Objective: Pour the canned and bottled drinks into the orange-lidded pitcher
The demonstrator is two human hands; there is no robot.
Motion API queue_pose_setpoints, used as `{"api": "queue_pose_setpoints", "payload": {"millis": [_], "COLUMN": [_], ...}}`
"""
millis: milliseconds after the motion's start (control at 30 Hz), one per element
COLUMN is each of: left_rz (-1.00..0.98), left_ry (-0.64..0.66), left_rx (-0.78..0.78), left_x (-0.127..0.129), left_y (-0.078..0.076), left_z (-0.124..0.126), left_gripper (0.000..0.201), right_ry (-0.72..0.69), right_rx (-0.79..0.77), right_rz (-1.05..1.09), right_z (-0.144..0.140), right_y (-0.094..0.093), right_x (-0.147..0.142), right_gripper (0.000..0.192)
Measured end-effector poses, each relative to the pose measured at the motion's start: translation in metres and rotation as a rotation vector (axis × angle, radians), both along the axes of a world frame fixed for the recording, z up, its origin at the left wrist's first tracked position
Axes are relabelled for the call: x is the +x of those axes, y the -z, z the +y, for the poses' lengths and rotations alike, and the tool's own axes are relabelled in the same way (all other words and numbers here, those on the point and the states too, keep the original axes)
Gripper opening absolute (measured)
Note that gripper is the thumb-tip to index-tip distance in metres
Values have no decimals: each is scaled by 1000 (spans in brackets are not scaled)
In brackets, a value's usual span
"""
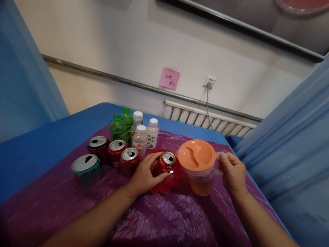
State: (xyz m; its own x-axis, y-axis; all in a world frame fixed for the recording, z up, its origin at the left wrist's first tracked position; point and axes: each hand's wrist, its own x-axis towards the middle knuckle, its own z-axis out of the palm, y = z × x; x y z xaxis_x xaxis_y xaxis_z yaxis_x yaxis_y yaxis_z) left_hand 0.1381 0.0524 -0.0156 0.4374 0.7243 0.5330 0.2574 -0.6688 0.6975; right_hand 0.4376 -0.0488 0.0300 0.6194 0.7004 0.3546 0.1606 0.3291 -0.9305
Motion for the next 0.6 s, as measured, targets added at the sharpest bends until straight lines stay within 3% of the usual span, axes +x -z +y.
{"api": "queue_pose_setpoints", "payload": {"millis": [600], "left_rz": [17], "left_ry": [5], "left_rx": [-31], "left_x": [-1], "left_y": [-1], "left_z": [-2], "left_gripper": [66], "right_ry": [-17], "right_rx": [-6], "right_rz": [-1], "right_z": [0], "right_y": [3], "right_x": [3], "right_gripper": [42]}}
